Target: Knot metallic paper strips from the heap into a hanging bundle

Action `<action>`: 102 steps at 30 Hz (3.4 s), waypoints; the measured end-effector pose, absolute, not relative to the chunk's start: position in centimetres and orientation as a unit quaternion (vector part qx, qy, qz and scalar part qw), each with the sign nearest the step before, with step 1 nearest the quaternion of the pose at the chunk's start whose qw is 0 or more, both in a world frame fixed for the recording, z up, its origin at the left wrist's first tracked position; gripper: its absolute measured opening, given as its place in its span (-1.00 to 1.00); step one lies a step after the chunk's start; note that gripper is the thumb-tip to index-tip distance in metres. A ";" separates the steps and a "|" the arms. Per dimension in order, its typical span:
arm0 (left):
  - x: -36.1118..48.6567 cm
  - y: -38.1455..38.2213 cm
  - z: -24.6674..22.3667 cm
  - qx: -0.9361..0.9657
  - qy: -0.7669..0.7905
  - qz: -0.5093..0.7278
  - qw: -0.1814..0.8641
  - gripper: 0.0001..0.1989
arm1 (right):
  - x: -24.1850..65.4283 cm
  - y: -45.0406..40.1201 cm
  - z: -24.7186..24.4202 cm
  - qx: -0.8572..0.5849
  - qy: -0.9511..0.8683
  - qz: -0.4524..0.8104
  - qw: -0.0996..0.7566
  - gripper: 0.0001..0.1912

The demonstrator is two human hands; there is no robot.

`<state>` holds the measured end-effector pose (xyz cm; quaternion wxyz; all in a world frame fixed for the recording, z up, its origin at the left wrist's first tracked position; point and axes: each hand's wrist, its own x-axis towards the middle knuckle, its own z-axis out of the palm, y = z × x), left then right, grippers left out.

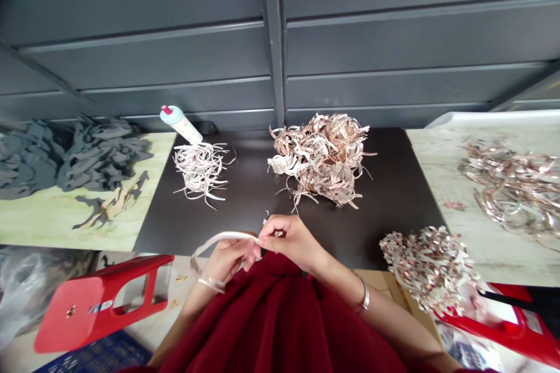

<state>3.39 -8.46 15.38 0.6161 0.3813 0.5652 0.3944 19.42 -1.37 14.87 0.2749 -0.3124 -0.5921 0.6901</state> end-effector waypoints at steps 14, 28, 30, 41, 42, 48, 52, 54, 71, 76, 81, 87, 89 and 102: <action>2.4 -7.5 17.3 0.593 0.528 0.321 0.516 -0.56 | 19.0 -0.4 15.3 -0.255 -0.591 0.715 0.272 -0.67; 3.2 -7.8 15.6 0.624 0.571 0.422 0.327 -0.71 | 20.2 1.4 12.8 -0.214 -0.587 0.728 0.283 -0.82; 3.1 -7.9 15.0 0.663 0.570 0.407 0.265 -0.75 | 20.5 1.9 13.0 -0.194 -0.636 0.709 0.235 -0.84; 2.7 -7.1 14.9 0.716 0.543 0.395 0.190 -0.77 | 18.5 1.8 14.8 -0.290 -0.770 0.528 0.212 -0.79; 2.8 -7.2 14.9 0.694 0.550 0.409 0.219 -0.75 | 18.6 2.0 14.7 -0.275 -0.765 0.543 0.209 -0.78; 2.7 -7.8 14.2 0.511 0.590 0.471 0.412 -0.62 | 19.8 3.2 13.9 -0.205 -0.719 0.642 0.172 -0.71; 2.0 -7.3 13.6 0.417 0.541 0.425 0.594 -0.60 | 19.5 2.7 13.6 -0.183 -0.752 0.606 0.184 -0.75; 1.8 -7.0 13.1 0.339 0.478 0.412 0.697 -0.54 | 19.1 2.2 13.6 -0.167 -0.776 0.578 0.191 -0.80; 3.2 -6.5 12.0 0.215 0.486 0.435 0.727 -0.59 | 19.6 -0.7 12.6 -0.266 -0.862 0.361 0.237 -0.78; 2.5 -7.3 11.6 0.214 0.471 0.392 0.761 -0.62 | 20.6 -0.6 12.2 -0.280 -0.829 0.424 0.234 -0.79; 1.9 -7.4 11.3 0.198 0.397 0.400 0.802 -0.62 | 20.3 -0.3 12.8 -0.281 -0.773 0.512 0.247 -0.88; 1.4 -7.6 11.6 0.190 0.361 0.409 0.816 -0.62 | 19.9 -0.4 13.9 -0.272 -0.761 0.540 0.238 -0.89; 1.4 -7.7 11.6 0.180 0.369 0.420 0.809 -0.66 | 19.8 -0.5 14.1 -0.264 -0.771 0.533 0.226 -0.87; 2.1 -7.4 11.8 0.190 0.409 0.408 0.794 -0.66 | 20.1 -0.4 14.2 -0.280 -0.748 0.542 0.261 -0.82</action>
